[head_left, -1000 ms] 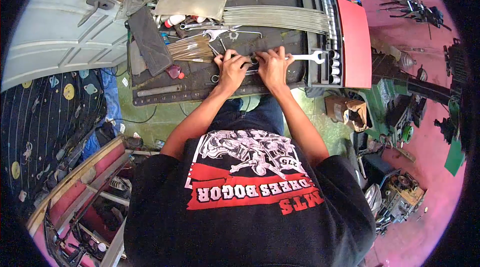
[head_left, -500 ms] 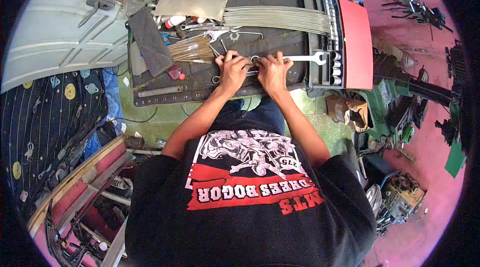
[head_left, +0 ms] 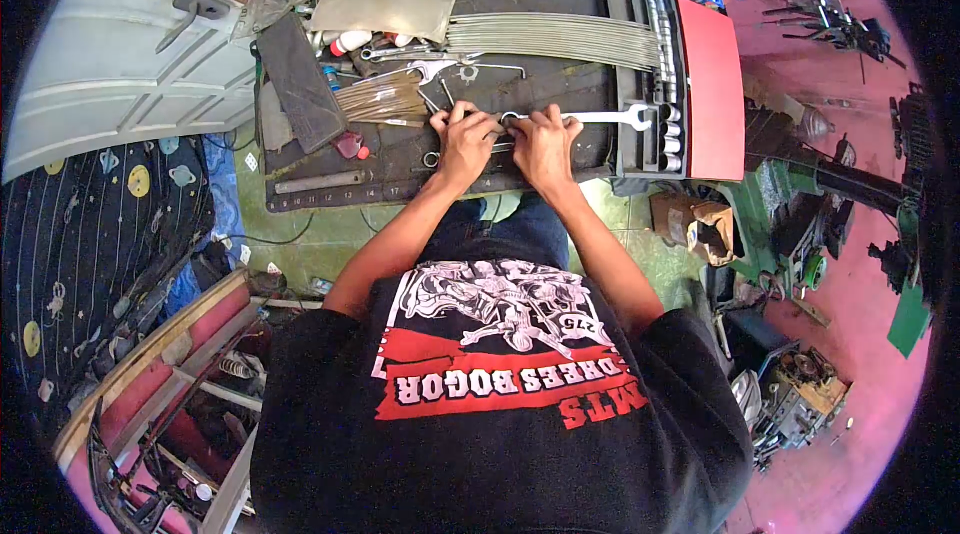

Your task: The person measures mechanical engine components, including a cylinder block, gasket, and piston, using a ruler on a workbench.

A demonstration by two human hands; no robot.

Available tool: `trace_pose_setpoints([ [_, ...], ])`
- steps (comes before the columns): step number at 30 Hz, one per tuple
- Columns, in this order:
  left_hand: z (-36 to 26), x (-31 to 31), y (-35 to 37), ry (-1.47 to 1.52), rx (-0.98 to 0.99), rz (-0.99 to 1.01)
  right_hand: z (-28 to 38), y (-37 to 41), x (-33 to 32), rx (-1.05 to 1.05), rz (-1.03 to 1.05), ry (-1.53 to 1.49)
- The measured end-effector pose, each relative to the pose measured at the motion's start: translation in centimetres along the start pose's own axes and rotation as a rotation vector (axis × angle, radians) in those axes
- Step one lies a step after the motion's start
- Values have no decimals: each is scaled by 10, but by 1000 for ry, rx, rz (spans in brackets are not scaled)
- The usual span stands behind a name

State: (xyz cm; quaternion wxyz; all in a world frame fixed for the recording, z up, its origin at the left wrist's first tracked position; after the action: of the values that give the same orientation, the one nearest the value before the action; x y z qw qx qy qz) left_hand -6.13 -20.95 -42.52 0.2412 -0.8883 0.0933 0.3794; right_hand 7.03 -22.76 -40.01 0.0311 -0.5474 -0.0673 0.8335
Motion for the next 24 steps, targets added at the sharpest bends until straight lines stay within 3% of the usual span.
trace_pose_setpoints([
  [2,0,1,-3,-3,-5,5,-6,-5,0,27,33,6],
  [5,-1,0,-3,19,6,-24,-12,-14,-9,29,-107,29],
  [8,-1,1,-1,20,6,-16,-1,-6,3,-57,-75,32],
  [12,0,1,-1,-9,1,-16,-3,0,-2,-3,17,16],
  [17,-1,2,-2,0,14,7,-7,-13,-11,-21,-117,33],
  [24,0,0,-1,17,6,-19,-3,5,-7,-10,-48,-16],
])
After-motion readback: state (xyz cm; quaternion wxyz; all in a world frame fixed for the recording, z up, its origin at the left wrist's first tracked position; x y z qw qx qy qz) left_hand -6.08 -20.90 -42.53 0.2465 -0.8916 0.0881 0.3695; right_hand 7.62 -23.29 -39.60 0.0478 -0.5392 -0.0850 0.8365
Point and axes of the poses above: each hand's wrist, its own y-axis away from the middle knuckle, its own x-axis out of the palm, z = x × y, the point moved 9 cm from there along -y, towards the middle knuckle, and after that the axes turned 1 degree about x, right-handed, at the moved point
